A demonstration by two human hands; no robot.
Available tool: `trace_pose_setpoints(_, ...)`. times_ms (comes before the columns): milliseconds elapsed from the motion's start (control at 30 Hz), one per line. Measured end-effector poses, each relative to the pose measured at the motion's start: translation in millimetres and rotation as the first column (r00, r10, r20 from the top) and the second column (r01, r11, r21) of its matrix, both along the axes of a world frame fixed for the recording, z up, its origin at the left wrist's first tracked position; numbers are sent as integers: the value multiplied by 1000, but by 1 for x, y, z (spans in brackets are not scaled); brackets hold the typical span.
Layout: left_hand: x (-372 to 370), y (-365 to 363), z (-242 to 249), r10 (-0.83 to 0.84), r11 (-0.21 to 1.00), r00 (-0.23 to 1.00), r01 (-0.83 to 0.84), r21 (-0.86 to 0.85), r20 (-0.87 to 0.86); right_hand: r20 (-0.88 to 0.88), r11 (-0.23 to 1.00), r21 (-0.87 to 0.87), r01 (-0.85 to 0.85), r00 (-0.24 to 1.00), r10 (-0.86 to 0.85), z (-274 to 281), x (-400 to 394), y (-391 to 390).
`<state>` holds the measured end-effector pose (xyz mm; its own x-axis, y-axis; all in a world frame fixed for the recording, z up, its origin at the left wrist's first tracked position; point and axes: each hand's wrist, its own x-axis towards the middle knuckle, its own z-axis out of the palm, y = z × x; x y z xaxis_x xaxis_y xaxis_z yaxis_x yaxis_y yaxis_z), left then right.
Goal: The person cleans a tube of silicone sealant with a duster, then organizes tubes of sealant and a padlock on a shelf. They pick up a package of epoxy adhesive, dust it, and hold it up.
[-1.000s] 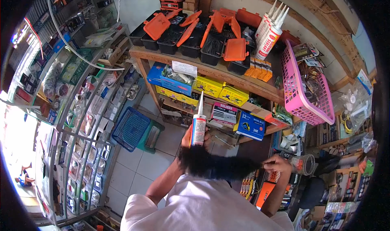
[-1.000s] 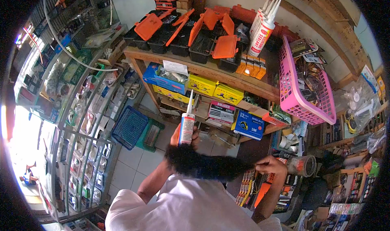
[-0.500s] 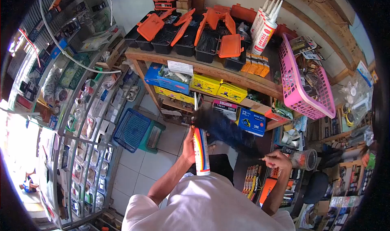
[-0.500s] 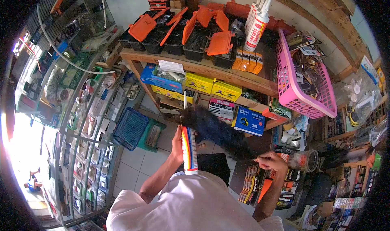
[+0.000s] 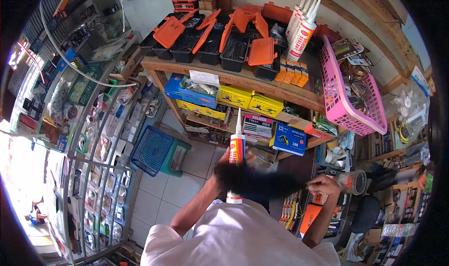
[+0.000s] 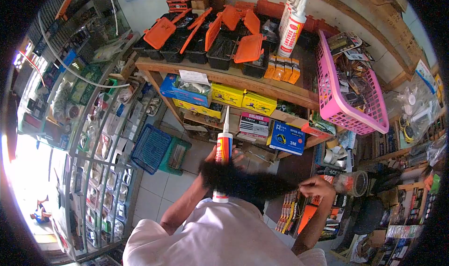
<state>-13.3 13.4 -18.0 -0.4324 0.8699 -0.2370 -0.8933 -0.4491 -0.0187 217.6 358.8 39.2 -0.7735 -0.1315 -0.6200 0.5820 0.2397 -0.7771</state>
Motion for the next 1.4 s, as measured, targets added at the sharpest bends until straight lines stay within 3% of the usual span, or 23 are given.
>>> trace_pose_setpoints(67, -2, -11, -68, -50, 992, 992, 63, 111, -118, -82, 969, -167, 183, 977, -199, -17, 2, 7)
trace_pose_setpoints(100, 2, -5, -41, 14, 999, 994, -18, -32, -112, -31, 977, -143, 157, 986, -163, -9, 0, 4)
trace_pose_setpoints(133, 4, -3, -32, 13, 999, 993, -17, -33, -114, -34, 977, -145, 157, 986, -164, 3, -5, -1)
trace_pose_setpoints(200, 4, -1, -24, -148, 986, 988, 151, 77, -42, 65, 998, -66, -13, 998, 18, 18, -12, -11)
trace_pose_setpoints(333, 4, -11, -45, -39, 981, 999, 33, 190, 25, -36, 995, -29, 92, 995, -93, 8, -4, 3)
trace_pose_setpoints(400, 1, -9, -44, -29, 995, 997, 36, 96, -75, -36, 994, -27, 109, 993, -109, 8, -5, 2)
trace_pose_setpoints(467, -3, -8, -6, -132, 954, 981, 165, 249, -144, 5, 992, -72, -103, 995, 103, 24, -14, -7)
trace_pose_setpoints(500, -5, -7, 7, -113, 993, 970, 120, 16, -214, 5, 992, -72, -103, 995, 104, 24, -13, -6)
trace_pose_setpoints(600, -9, -9, -23, -149, 988, 936, 124, -97, -319, 5, 996, 88, -1, 1000, 0, 15, -7, -2)
trace_pose_setpoints(633, -5, -13, 5, -115, 991, 992, 118, 65, -53, -6, 996, 17, 89, 996, -89, 12, -8, 0)
trace_pose_setpoints(667, -10, -13, -23, -184, 926, 975, 214, 310, -125, -11, 983, -54, 176, 984, -177, 10, -9, 2)
trace_pose_setpoints(733, -5, -11, -5, -114, 989, 915, 69, -130, -386, 11, 986, -97, 133, 991, -132, 18, -13, 0)
trace_pose_setpoints(800, -8, -10, -3, -198, 980, 979, 198, 7, -47, 7, 995, -26, -99, 995, 99, 20, -15, 0)
trace_pose_setpoints(933, -6, -17, -18, -77, 994, 962, 53, -97, -260, -11, 994, 13, 112, 994, -112, 18, -18, -6)
trace_pose_setpoints(1000, -8, -15, -20, -137, 988, 975, 121, -100, -174, 2, 998, -46, 50, 999, -50, 13, -18, -5)
trace_pose_setpoints(1067, -11, -18, -35, -188, 979, 979, 182, 90, 75, 8, 994, -107, -10, 1000, 11, 14, -19, -6)
trace_pose_setpoints(1100, -8, -21, -4, -122, 971, 988, 98, -217, -97, 31, 998, -49, -36, 999, 38, 24, -22, -12)
trace_pose_setpoints(1167, -14, -23, -26, -121, 981, 988, 103, -167, -97, 59, 998, 7, -63, 996, 63, 24, -22, -14)
trace_pose_setpoints(1200, -15, -24, -28, -117, 988, 988, 106, -115, -99, 27, 999, 11, 47, 999, -47, 19, -21, -13)
trace_pose_setpoints(1233, -14, -19, 8, -115, 980, 993, 106, -169, -41, -5, 988, 12, 156, 988, -156, 16, -19, -11)
trace_pose_setpoints(1267, -21, -25, -29, -184, 951, 980, 197, 240, -73, -3, 988, 14, 155, 988, -155, 14, -18, -10)
trace_pose_setpoints(1333, -23, -25, -1, -178, 943, 984, 174, 284, -13, 43, 995, -62, 72, 997, -70, 20, -22, -14)
trace_pose_setpoints(1400, -24, -20, -6, -153, 988, 988, 154, 1, -24, 47, 999, -27, 26, 999, -24, 22, -20, -14)
